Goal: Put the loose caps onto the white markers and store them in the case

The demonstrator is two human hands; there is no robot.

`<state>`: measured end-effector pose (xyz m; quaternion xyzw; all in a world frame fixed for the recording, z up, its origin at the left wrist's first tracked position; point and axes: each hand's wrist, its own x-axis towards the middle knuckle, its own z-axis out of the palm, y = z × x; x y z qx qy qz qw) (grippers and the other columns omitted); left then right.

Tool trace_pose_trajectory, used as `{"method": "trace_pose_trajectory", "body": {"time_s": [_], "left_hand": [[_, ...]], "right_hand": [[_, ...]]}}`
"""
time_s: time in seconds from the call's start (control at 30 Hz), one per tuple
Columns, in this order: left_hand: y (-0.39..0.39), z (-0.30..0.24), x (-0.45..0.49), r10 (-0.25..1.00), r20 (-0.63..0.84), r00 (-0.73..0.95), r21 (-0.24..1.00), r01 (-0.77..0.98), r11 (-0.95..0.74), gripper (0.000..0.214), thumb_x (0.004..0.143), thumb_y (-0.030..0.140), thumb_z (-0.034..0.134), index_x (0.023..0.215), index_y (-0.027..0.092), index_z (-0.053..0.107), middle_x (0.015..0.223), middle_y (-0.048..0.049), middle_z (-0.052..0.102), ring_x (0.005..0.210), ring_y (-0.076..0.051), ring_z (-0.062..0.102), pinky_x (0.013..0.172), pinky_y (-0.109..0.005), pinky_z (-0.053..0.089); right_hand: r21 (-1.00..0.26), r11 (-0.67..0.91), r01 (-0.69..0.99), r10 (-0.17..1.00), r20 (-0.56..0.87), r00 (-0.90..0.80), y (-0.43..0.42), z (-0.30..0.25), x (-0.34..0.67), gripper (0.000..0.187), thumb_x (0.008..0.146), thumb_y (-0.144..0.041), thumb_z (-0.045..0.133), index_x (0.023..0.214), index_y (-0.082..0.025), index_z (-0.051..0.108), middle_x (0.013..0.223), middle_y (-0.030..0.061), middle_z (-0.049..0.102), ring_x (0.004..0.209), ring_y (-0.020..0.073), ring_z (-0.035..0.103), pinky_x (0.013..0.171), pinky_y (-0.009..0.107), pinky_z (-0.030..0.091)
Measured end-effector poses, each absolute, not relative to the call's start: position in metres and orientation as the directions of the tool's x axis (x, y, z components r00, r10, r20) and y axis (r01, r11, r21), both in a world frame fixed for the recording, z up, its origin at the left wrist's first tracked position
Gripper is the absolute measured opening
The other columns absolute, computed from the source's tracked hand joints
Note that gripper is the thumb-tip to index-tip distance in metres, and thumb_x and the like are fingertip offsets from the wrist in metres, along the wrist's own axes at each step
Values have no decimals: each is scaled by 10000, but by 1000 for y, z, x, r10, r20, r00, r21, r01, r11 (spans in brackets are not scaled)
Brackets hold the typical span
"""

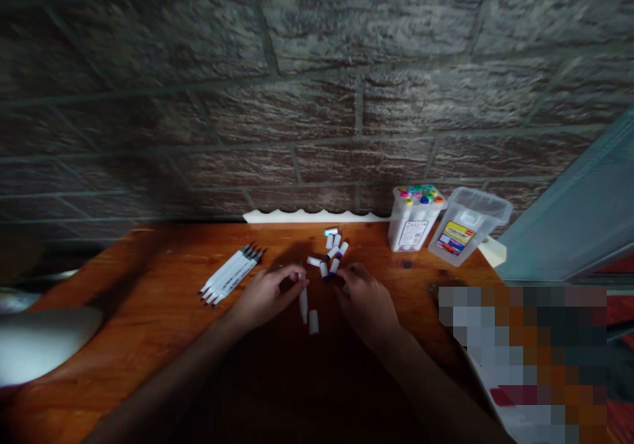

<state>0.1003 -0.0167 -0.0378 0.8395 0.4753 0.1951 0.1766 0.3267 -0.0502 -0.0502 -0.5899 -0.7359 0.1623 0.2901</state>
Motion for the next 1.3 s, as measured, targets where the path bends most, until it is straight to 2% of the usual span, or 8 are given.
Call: {"method": "trace_pose_trajectory", "body": {"time_s": [0.4, 0.53, 0.63, 0.73, 0.87, 1.07, 1.2, 1.3], "left_hand": [[-31, -27, 110, 958, 21, 287, 457, 849, -265, 274, 873, 353, 596, 1123, 241, 600, 872, -11, 732, 800, -221, 687, 675, -301, 451], [-36, -24, 112, 971, -50, 233, 427, 884, -190, 190, 831, 313, 619, 996, 222, 646, 857, -32, 736, 784, -239, 685, 650, -309, 437], [-31, -25, 108, 959, -41, 280, 536, 816, -215, 115, 840, 285, 614, 888, 201, 676, 819, -29, 736, 744, -204, 674, 665, -296, 459], [-26, -28, 105, 932, 110, 345, 703, 636, -318, 133, 879, 274, 597, 920, 188, 690, 868, -26, 753, 770, -171, 681, 719, -274, 497], [-32, -28, 109, 874, 293, 388, 782, 428, -452, 171, 885, 308, 641, 973, 174, 702, 893, -34, 771, 734, -142, 686, 704, -244, 523], [-50, -27, 121, 774, 401, 490, 606, 491, -625, 188, 901, 381, 648, 911, 212, 730, 813, -18, 766, 707, -137, 687, 720, -240, 532], [-43, -24, 114, 801, 315, 509, 502, 627, -596, 298, 948, 465, 568, 998, 220, 729, 923, -37, 773, 812, -171, 709, 797, -267, 534], [-32, -16, 98, 902, 199, 382, 281, 860, -426, 363, 974, 483, 483, 1045, 212, 714, 1046, -88, 757, 933, -260, 713, 830, -353, 536]], "right_hand": [[-529, 326, 783, 933, 315, -175, -52, -57, 328, 325, 811, -167, 680, 1126, -238, 640, 1125, 92, 636, 967, 232, 658, 851, 346, 529], [-525, 314, 791, 937, 305, -170, -54, -54, 328, 365, 792, -159, 695, 1147, -223, 637, 1139, 104, 619, 958, 235, 659, 851, 361, 534], [-545, 302, 782, 924, 370, -98, -53, -48, 329, 293, 797, -211, 710, 1088, -220, 676, 1100, 98, 642, 900, 225, 670, 811, 357, 540], [-666, 298, 683, 921, 388, -24, -54, -39, 326, 179, 834, -351, 704, 961, -225, 724, 921, 64, 703, 720, 186, 664, 673, 311, 537], [-921, 217, 323, 973, 179, -144, -63, -28, 315, 259, 863, -436, 666, 1018, -246, 747, 859, 34, 755, 760, 197, 710, 658, 288, 559], [-981, 138, 134, 964, 103, -244, -68, -31, 305, 236, 896, -392, 629, 1019, -245, 767, 950, 28, 772, 900, 222, 717, 834, 342, 559], [-986, 120, 112, 988, 108, -108, -61, -33, 308, 234, 861, -424, 662, 832, -211, 755, 789, 14, 748, 763, 194, 692, 694, 282, 540], [-977, 158, 143, 985, 166, 42, -57, -28, 313, 299, 852, -452, 667, 738, -177, 702, 662, 1, 675, 604, 143, 600, 571, 242, 464]]}}
